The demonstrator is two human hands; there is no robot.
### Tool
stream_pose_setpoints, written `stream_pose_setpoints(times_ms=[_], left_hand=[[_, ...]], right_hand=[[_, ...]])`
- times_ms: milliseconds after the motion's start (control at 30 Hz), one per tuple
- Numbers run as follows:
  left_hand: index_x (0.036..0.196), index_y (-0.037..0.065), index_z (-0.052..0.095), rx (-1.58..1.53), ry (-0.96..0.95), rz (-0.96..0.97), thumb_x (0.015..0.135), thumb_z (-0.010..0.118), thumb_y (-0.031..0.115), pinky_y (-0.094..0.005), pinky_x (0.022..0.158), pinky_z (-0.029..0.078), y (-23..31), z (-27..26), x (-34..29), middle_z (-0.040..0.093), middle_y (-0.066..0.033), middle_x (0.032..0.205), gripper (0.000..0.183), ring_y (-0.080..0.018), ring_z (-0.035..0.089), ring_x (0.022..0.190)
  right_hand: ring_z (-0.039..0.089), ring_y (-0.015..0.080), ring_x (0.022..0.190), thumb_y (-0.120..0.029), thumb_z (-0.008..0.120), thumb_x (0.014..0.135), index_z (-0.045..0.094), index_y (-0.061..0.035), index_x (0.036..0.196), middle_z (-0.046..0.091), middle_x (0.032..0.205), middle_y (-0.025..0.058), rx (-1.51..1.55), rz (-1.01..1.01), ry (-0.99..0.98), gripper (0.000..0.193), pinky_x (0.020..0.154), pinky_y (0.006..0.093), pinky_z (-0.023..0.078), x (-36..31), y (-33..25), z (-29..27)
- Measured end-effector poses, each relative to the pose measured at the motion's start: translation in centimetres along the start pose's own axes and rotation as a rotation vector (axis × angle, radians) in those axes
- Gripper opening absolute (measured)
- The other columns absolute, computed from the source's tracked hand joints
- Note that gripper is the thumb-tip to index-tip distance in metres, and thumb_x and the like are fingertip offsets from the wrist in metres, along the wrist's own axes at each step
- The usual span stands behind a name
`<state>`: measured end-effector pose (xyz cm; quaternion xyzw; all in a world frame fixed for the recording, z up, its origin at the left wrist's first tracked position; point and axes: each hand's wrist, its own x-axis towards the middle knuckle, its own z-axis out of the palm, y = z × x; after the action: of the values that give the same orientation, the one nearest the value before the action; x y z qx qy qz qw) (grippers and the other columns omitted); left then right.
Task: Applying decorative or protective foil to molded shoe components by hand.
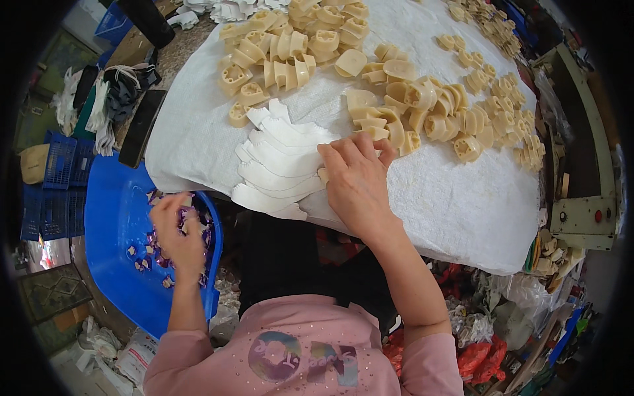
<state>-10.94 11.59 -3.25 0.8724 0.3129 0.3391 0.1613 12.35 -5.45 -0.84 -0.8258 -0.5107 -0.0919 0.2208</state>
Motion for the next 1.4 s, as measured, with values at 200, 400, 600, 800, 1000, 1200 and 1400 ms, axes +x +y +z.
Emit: stream_pose_setpoints(times_ms=[200, 400, 600, 800, 1000, 1200, 1400], left_hand=[[0.098, 0.004, 0.064, -0.248, -0.098, 0.364, 0.065, 0.065, -0.007, -0.0369, 0.082, 0.042, 6.0, 3.9, 2.9, 0.058, -0.0126, 0.099, 0.034, -0.0296, 0.055, 0.093], [0.095, 0.005, 0.062, -0.179, -0.097, 0.174, 0.064, 0.071, 0.000, -0.0363, 0.086, 0.038, 5.3, 5.6, 3.8, 0.056, -0.0102, 0.103, 0.032, -0.0277, 0.053, 0.098], [0.094, 0.006, 0.061, -0.148, -0.105, 0.214, 0.063, 0.073, 0.004, -0.0369, 0.089, 0.034, 5.0, 6.1, 3.5, 0.055, -0.0090, 0.106, 0.033, -0.0270, 0.050, 0.103], [0.096, 0.006, 0.060, -0.153, -0.109, 0.221, 0.062, 0.074, 0.005, -0.0378, 0.089, 0.034, 4.6, 6.3, 3.5, 0.055, -0.0090, 0.108, 0.036, -0.0270, 0.050, 0.104], [0.096, 0.006, 0.059, -0.143, -0.079, 0.216, 0.062, 0.076, 0.010, -0.0393, 0.089, 0.033, 4.4, 6.4, 3.5, 0.056, -0.0072, 0.105, 0.038, -0.0257, 0.051, 0.103], [0.096, 0.006, 0.059, -0.133, -0.074, 0.241, 0.062, 0.076, 0.012, -0.0394, 0.088, 0.034, 4.3, 6.6, 3.4, 0.056, -0.0066, 0.104, 0.039, -0.0255, 0.052, 0.103], [0.097, 0.005, 0.059, -0.132, -0.070, 0.245, 0.061, 0.075, 0.008, -0.0367, 0.087, 0.035, 4.2, 6.6, 3.5, 0.058, -0.0079, 0.106, 0.040, -0.0262, 0.051, 0.102]], right_hand=[[0.050, 0.0225, 0.098, 0.000, 0.059, 0.070, 0.064, -0.0083, 0.099, 0.058, 0.092, 0.0029, -0.044, -0.010, 0.008, 0.031, 0.092, 0.0442, 0.026, 0.1, -1.0, -0.4], [0.049, 0.0228, 0.099, -0.002, 0.061, 0.070, 0.066, -0.0093, 0.097, 0.056, 0.095, 0.0033, 0.084, -0.095, 0.019, 0.028, 0.092, 0.0441, 0.026, 2.3, -2.4, -0.7], [0.046, 0.0242, 0.093, 0.000, 0.059, 0.069, 0.062, -0.0063, 0.076, 0.051, 0.086, 0.0068, 0.063, -0.208, -0.033, 0.009, 0.086, 0.0462, 0.028, 5.6, -3.8, 2.8], [0.047, 0.0271, 0.096, 0.001, 0.060, 0.067, 0.062, -0.0032, 0.077, 0.053, 0.089, 0.0110, 0.085, -0.145, -0.154, 0.011, 0.086, 0.0464, 0.029, 6.7, -4.3, 4.1], [0.047, 0.0294, 0.095, 0.001, 0.062, 0.064, 0.062, -0.0030, 0.081, 0.054, 0.089, 0.0126, 0.137, -0.098, -0.136, 0.018, 0.085, 0.0455, 0.030, 6.1, -4.4, 4.7], [0.047, 0.0306, 0.094, 0.002, 0.063, 0.062, 0.060, -0.0026, 0.084, 0.055, 0.089, 0.0135, 0.140, -0.101, -0.161, 0.022, 0.084, 0.0456, 0.031, 6.5, -4.2, 5.0], [0.045, 0.0317, 0.098, 0.005, 0.060, 0.061, 0.058, -0.0020, 0.083, 0.053, 0.094, 0.0145, 0.217, -0.071, -0.188, 0.023, 0.089, 0.0469, 0.029, 6.4, -4.2, 4.9]])
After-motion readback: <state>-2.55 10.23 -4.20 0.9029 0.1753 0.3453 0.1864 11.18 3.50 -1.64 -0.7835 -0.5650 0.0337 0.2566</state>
